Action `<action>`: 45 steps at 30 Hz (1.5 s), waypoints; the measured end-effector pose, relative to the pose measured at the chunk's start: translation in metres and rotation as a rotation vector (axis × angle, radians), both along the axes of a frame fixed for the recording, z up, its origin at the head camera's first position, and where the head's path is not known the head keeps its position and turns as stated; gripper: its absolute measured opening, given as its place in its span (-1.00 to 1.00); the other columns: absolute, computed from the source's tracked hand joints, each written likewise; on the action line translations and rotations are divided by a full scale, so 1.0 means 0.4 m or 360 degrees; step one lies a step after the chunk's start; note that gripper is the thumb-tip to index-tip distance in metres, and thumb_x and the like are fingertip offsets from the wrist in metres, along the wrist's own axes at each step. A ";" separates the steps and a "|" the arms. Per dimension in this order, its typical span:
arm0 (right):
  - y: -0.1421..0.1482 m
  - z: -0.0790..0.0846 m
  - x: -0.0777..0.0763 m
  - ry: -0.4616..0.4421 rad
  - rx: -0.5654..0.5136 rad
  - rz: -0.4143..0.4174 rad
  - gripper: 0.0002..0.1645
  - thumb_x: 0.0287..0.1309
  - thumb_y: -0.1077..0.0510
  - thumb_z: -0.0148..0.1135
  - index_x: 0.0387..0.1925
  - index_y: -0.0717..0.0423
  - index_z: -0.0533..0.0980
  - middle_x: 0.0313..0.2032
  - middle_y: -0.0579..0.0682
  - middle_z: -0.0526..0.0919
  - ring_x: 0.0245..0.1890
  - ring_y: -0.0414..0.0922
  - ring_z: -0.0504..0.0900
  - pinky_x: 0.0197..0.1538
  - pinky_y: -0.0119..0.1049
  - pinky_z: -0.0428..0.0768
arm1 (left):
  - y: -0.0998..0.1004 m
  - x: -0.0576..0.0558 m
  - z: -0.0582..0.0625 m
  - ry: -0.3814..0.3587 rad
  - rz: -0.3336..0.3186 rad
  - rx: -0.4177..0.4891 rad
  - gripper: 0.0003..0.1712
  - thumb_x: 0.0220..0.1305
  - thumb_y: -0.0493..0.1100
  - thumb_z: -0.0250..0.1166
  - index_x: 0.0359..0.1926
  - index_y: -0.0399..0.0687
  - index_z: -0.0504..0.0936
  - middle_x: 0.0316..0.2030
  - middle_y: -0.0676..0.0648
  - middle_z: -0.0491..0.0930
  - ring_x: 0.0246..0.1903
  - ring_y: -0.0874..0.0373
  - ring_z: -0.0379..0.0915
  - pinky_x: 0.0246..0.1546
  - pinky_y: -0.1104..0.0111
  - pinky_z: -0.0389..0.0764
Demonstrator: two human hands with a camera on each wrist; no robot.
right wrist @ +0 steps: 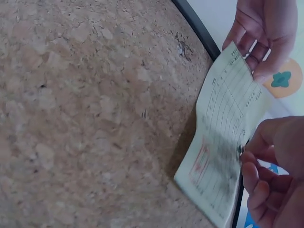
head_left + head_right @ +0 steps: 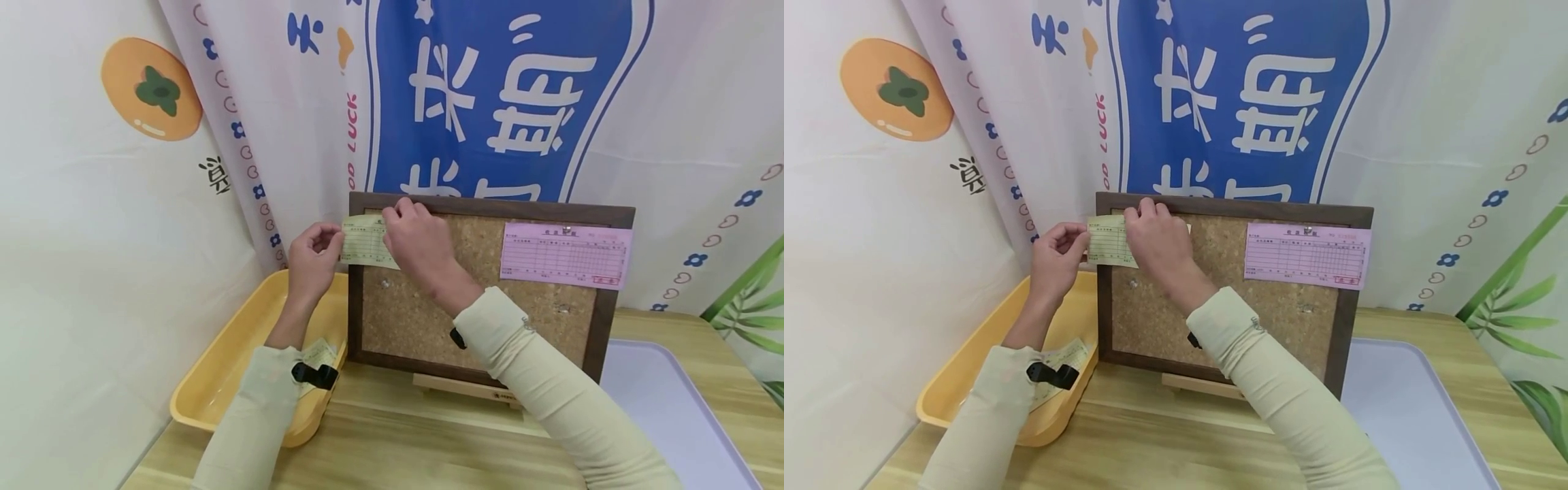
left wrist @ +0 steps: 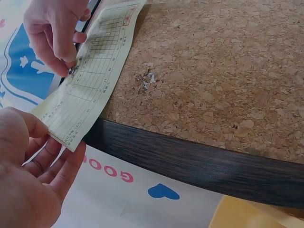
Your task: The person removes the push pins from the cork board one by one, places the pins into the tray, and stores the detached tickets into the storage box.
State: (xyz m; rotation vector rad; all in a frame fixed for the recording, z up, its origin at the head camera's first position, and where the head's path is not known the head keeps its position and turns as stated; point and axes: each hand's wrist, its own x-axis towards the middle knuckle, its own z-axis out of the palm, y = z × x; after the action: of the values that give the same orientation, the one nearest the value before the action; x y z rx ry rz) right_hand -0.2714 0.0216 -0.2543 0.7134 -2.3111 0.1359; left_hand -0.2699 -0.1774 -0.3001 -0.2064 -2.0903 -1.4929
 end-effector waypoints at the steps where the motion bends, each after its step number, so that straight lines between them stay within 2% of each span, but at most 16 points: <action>1: -0.003 0.001 0.001 0.0024 0.0016 -0.0023 -0.73 0.40 0.14 0.22 0.03 0.14 0.66 -0.12 0.10 0.64 -0.24 -0.03 0.64 -0.44 -0.17 0.67 | -0.001 0.000 0.000 -0.0004 -0.0007 0.0006 -0.77 0.48 -0.17 0.25 -0.04 -0.28 0.66 -0.18 -0.14 0.62 -0.22 0.08 0.55 -0.18 0.39 0.57; 5: -0.014 0.009 0.005 0.0070 0.0076 -0.0107 -0.74 0.43 0.13 0.19 -0.01 0.16 0.67 -0.18 0.10 0.65 -0.29 -0.04 0.65 -0.45 -0.19 0.68 | 0.000 0.001 0.002 -0.0021 -0.0010 0.0001 -0.74 0.50 -0.14 0.24 -0.01 -0.27 0.66 -0.16 -0.14 0.62 -0.20 0.09 0.55 -0.13 0.38 0.57; 9: -0.020 0.019 0.003 0.0039 0.0105 -0.0136 -0.75 0.43 0.12 0.18 -0.03 0.15 0.67 -0.21 0.09 0.66 -0.33 -0.06 0.64 -0.44 -0.20 0.67 | -0.001 0.000 0.003 -0.0018 0.0001 -0.0004 -0.74 0.50 -0.14 0.24 -0.02 -0.26 0.66 -0.16 -0.13 0.62 -0.19 0.10 0.55 -0.09 0.37 0.57; 13: -0.025 0.026 0.001 0.0011 0.0134 -0.0144 -0.76 0.46 0.12 0.15 -0.08 0.14 0.67 -0.25 0.07 0.66 -0.36 -0.08 0.63 -0.44 -0.21 0.66 | -0.002 -0.003 0.003 -0.0016 0.0009 0.0000 -0.74 0.50 -0.13 0.25 -0.03 -0.26 0.66 -0.18 -0.13 0.62 -0.22 0.09 0.55 -0.18 0.40 0.58; 20: -0.038 0.032 -0.002 0.0065 0.0260 -0.0218 -0.77 0.46 0.12 0.17 -0.09 0.14 0.68 -0.25 0.09 0.67 -0.31 -0.04 0.66 -0.38 -0.18 0.69 | -0.004 -0.002 0.001 -0.0049 0.0011 0.0013 -0.74 0.50 -0.11 0.25 -0.02 -0.24 0.66 -0.19 -0.12 0.62 -0.27 0.08 0.53 -0.33 0.45 0.57; 28: -0.041 0.034 -0.008 0.0077 0.0292 -0.0204 -0.76 0.49 0.18 0.09 -0.20 0.16 0.66 -0.31 0.10 0.66 -0.37 -0.04 0.67 -0.39 -0.18 0.69 | -0.004 -0.008 -0.002 -0.0048 0.0016 -0.0004 -0.72 0.50 -0.10 0.25 -0.02 -0.25 0.66 -0.20 -0.13 0.61 -0.28 0.08 0.52 -0.35 0.44 0.57; 39: -0.042 0.046 -0.018 0.0031 0.0303 -0.0200 -0.72 0.49 0.10 0.11 -0.17 0.19 0.67 -0.30 0.11 0.67 -0.38 -0.03 0.67 -0.37 -0.17 0.70 | -0.004 -0.011 -0.002 -0.0041 0.0022 -0.0010 -0.74 0.49 -0.13 0.25 -0.03 -0.25 0.66 -0.19 -0.13 0.61 -0.27 0.07 0.54 -0.34 0.45 0.56; 45: -0.038 0.048 -0.022 0.0057 0.0372 -0.0169 -0.73 0.51 0.14 0.08 -0.16 0.18 0.67 -0.29 0.09 0.67 -0.38 -0.05 0.68 -0.39 -0.19 0.68 | -0.004 -0.013 -0.001 -0.0041 0.0031 -0.0017 -0.74 0.49 -0.12 0.25 -0.02 -0.24 0.67 -0.19 -0.12 0.63 -0.26 0.08 0.55 -0.32 0.44 0.56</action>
State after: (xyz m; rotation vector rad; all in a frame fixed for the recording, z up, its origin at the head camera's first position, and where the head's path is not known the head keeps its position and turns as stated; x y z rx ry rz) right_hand -0.2803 0.0063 -0.2350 0.6992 -2.3471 -0.1969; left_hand -0.2752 -0.1790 -0.3006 -0.1713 -2.1151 -1.4805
